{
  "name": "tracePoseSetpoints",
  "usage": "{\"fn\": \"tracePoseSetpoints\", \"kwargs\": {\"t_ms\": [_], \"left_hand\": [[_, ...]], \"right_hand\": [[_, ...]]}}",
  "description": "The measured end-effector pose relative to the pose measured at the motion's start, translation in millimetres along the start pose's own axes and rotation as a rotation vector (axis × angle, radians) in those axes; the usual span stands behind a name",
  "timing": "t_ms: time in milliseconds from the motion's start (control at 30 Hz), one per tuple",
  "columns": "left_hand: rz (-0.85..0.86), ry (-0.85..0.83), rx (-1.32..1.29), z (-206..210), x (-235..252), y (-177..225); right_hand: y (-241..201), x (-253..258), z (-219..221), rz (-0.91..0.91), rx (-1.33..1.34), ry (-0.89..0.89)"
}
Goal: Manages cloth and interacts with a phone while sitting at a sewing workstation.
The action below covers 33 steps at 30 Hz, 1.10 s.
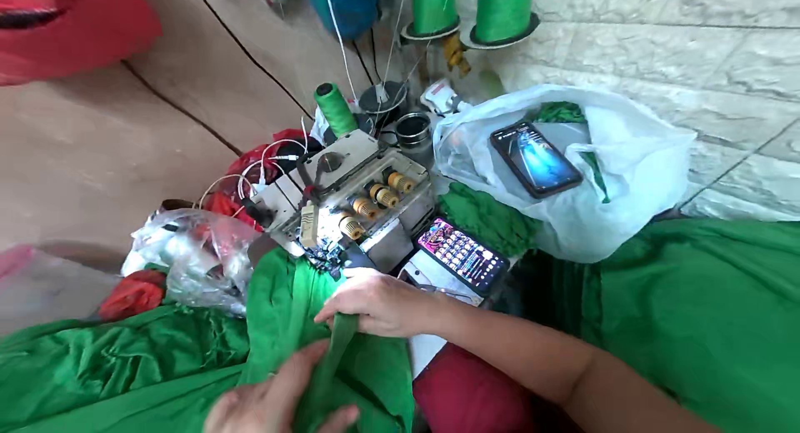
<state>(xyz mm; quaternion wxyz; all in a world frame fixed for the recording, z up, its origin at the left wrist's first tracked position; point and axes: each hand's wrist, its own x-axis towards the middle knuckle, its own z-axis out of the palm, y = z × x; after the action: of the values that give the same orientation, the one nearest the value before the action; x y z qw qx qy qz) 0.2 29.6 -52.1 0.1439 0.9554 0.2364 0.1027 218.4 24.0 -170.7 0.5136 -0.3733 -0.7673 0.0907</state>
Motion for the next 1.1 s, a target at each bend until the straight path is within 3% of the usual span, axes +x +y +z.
{"fn": "tracePoseSetpoints", "kwargs": {"t_ms": [133,233,300,367,467,533,633,700,833,1000,1100], "left_hand": [[-0.034,0.194,0.416,-14.9,-7.9,-16.5],[0.04,0.289,0.43,-7.9,-16.1,-28.4],[0.028,0.354,0.255,13.0,-22.5,-29.2],[-0.1,0.423,-0.114,46.6,-29.4,-31.0],[-0.301,0.291,-1.109,89.4,-38.0,-36.8],[-0.247,0.202,-1.525,93.5,-38.4,-38.2],[0.031,0.264,-1.445,69.2,-34.0,-36.1],[0.083,0.34,-1.264,54.9,-32.0,-29.4],[-0.008,0.319,-1.297,64.9,-35.0,-28.6],[-0.082,0.041,-1.641,98.8,-41.7,-44.9],[-0.066,-0.025,-1.725,107.8,-40.7,-42.4]], "right_hand": [[-18.8,-2.0,-6.2,-0.018,0.113,-0.093],[-44.5,-8.8,-2.8,0.012,0.095,-0.102],[-66.8,-15.0,0.3,-0.011,0.085,-0.095],[-86.9,-22.1,2.5,-0.049,0.104,-0.107],[-97.8,-34.0,7.4,-0.083,0.125,-0.117],[-95.2,-39.5,9.7,-0.058,0.143,-0.094],[-89.0,-40.4,9.5,0.031,0.223,0.013],[-85.9,-37.7,7.7,0.06,0.292,0.067],[-83.9,-38.0,5.4,0.049,0.346,0.065],[-84.5,-46.7,0.2,-0.01,0.331,-0.059],[-85.0,-52.2,-3.4,0.031,0.326,-0.097]]}}
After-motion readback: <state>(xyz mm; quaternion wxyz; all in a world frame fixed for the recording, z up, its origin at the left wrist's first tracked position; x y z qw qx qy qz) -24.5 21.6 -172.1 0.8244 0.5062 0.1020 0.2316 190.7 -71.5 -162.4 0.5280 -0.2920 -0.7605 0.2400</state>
